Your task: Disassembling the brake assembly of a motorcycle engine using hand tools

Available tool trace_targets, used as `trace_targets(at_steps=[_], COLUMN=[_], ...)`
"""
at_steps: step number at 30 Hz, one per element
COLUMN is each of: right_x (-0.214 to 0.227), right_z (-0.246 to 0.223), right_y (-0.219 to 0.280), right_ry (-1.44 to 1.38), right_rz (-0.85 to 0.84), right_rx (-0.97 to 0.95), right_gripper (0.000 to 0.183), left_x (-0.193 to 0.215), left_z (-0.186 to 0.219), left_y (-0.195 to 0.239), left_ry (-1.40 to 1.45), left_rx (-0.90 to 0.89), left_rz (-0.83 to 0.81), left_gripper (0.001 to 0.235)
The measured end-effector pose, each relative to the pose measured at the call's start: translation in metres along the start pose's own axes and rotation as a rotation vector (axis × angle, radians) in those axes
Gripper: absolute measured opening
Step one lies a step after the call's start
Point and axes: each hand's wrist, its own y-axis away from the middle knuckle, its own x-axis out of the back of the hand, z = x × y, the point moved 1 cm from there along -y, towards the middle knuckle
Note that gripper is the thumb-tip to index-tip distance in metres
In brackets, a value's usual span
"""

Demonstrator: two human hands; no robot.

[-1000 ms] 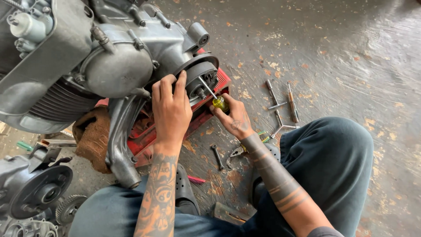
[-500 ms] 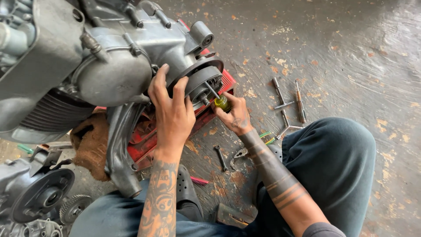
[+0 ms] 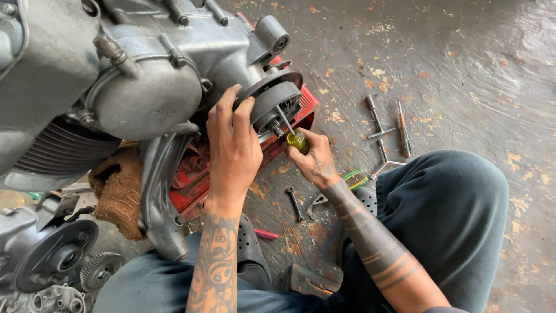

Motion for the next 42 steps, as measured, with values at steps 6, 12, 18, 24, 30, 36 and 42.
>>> trace_targets(at_steps=[6,12,18,24,30,36,42], right_x=[-0.004,-0.007,-0.011,-0.013,-0.016,-0.017,-0.017], right_z=[-0.016,-0.014,-0.005,-0.001,0.003,0.008,0.012], right_y=[0.003,0.002,0.004,0.004,0.001,0.001,0.0], right_ry=[-0.062,-0.03,0.002,0.019,0.003,0.007,0.04], right_rz=[-0.002,0.032,0.088,0.137,0.178,0.208,0.226], right_rx=[-0.06,-0.034,0.016,0.092,0.178,0.244,0.294], right_gripper=[0.007,0.011,0.015,0.015,0.017,0.014,0.013], left_x=[-0.001,0.002,0.001,0.001,0.0,-0.004,0.0], left_z=[-0.001,0.001,0.005,0.009,0.009,0.007,0.009], left_y=[-0.001,-0.003,-0.004,-0.007,-0.007,-0.005,-0.009], left_ry=[0.018,0.07,0.066,0.054,0.044,0.043,0.052], left_rx=[-0.001,0.023,0.039,0.039,0.018,0.011,0.005], left_rz=[0.017,0.017,0.04,0.048,0.056,0.061,0.05], left_gripper=[0.036,0.041,0.043,0.044,0.045,0.045,0.046])
